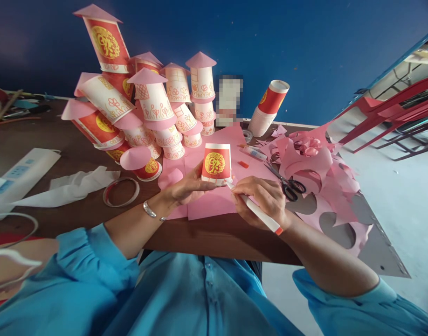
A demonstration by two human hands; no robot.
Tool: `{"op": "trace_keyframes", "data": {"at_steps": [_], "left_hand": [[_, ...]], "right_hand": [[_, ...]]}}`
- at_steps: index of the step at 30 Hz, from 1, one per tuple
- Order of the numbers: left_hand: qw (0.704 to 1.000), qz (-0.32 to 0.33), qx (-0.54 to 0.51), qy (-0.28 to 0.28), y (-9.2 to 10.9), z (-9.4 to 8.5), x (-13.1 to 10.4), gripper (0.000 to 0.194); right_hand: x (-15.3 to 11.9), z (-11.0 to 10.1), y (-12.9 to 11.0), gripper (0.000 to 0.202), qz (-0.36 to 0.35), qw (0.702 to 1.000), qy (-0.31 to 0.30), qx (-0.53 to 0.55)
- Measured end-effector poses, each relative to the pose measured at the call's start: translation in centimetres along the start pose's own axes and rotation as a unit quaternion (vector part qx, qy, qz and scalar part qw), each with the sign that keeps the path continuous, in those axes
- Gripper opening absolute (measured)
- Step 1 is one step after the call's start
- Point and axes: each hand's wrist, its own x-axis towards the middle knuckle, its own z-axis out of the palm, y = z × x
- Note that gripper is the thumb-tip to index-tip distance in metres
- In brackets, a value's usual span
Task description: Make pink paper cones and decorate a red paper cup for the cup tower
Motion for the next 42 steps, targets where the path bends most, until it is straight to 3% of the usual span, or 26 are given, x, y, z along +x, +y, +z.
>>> {"op": "trace_keyframes", "data": {"at_steps": [32, 42], "left_hand": [[1.000, 0.004, -0.012, -0.015, -0.20, -0.18, 0.03, 0.061], [1.000, 0.015, -0.007, 0.000, -0.14, -0.20, 0.09, 0.058]], "right_hand": [[-0.03, 0.10, 0.07, 0.017, 0.012, 1.000, -0.006, -0.009], [-0.12, -0.06, 0.24, 0.019, 0.004, 1.000, 0.018, -0.016]]}}
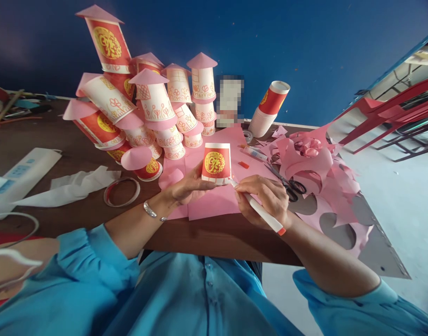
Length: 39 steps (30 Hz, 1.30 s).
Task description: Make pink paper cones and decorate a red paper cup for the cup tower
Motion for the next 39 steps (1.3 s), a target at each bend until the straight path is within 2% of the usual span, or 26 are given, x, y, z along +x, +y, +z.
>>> {"op": "trace_keyframes", "data": {"at_steps": [9, 13, 17, 30, 39], "left_hand": [[1.000, 0.003, -0.013, -0.016, -0.08, -0.13, 0.52, 0.055], [1.000, -0.008, 0.002, -0.016, 0.15, 0.28, 0.24, 0.065], [0.999, -0.026, 0.027, 0.008, 0.36, 0.64, 0.05, 0.071], [0.999, -0.001, 0.032, -0.011, 0.46, 0.70, 0.36, 0.055], [1.000, -0.011, 0.027, 0.003, 0.53, 0.80, 0.38, 0.066]], "right_hand": [[-0.21, 0.13, 0.24, 0.021, -0.005, 1.000, -0.003, -0.006], [-0.24, 0.34, 0.11, 0.021, -0.012, 1.000, -0.015, 0.004], [-0.15, 0.43, 0.03, 0.019, -0.028, 1.000, -0.012, 0.005], [0.01, 0.18, -0.50, 0.014, -0.014, 1.000, -0.023, 0.009], [-0.10, 0.09, -0.42, 0.015, -0.020, 0.999, -0.031, 0.000]]}}
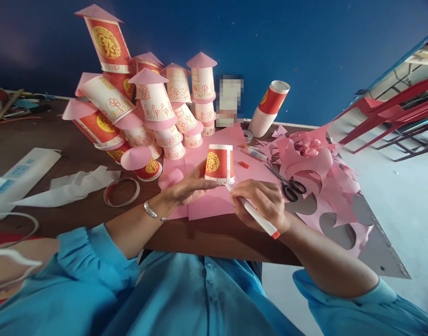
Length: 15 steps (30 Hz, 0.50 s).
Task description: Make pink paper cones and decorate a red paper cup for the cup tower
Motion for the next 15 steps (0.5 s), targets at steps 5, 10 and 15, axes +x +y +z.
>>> {"op": "trace_keyframes", "data": {"at_steps": [5, 10, 15], "left_hand": [[1.000, 0.004, -0.008, -0.001, -0.20, -0.17, -0.10, 0.064], [1.000, -0.008, -0.005, 0.001, -0.34, -0.31, -0.20, 0.066], [1.000, -0.002, 0.008, -0.002, -0.19, -0.22, -0.13, 0.067]], "right_hand": [[0.10, -0.01, 0.01, 0.016, 0.003, 1.000, 0.007, -0.003], [-0.04, 0.00, 0.10, 0.016, 0.004, 1.000, -0.002, -0.002], [-0.26, 0.08, 0.19, 0.015, 0.007, 1.000, -0.011, -0.004]]}}
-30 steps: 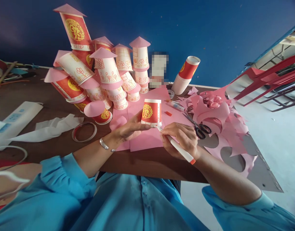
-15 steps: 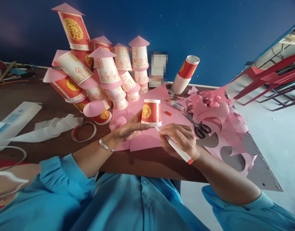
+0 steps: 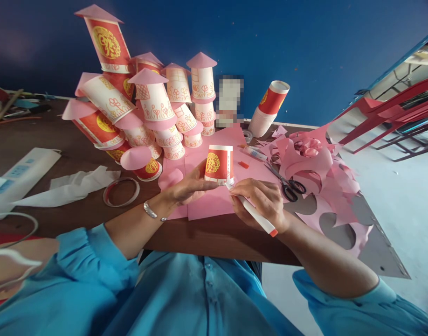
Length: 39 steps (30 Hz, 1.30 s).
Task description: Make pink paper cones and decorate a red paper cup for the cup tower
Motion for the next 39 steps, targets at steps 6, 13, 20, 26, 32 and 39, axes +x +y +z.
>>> {"op": "trace_keyframes", "data": {"at_steps": [6, 13, 20, 26, 32, 39], "left_hand": [[1.000, -0.003, 0.005, 0.003, -0.03, 0.04, -0.03, 0.069], [0.998, 0.033, -0.056, 0.002, -0.61, -0.41, 0.13, 0.054], [0.995, 0.039, -0.096, -0.008, -0.67, -0.37, 0.31, 0.052], [0.997, 0.018, -0.070, -0.012, -0.86, -0.63, -0.11, 0.057], [1.000, 0.003, -0.022, -0.008, -0.04, -0.14, -0.11, 0.058], [0.999, -0.006, -0.022, 0.026, -0.38, -0.46, -0.06, 0.060]], "right_hand": [[0.09, 0.07, -0.05, 0.016, -0.003, 1.000, 0.001, 0.003], [0.29, -0.02, 0.04, 0.017, -0.012, 1.000, 0.022, -0.006], [0.18, 0.21, 0.33, 0.018, -0.009, 0.999, 0.035, -0.005], [-0.02, 0.30, 0.19, 0.018, 0.006, 0.999, 0.035, 0.004], [0.12, 0.10, 0.14, 0.019, -0.003, 0.999, 0.039, 0.007], [0.21, -0.06, -0.20, 0.014, 0.003, 1.000, 0.026, 0.009]]}}
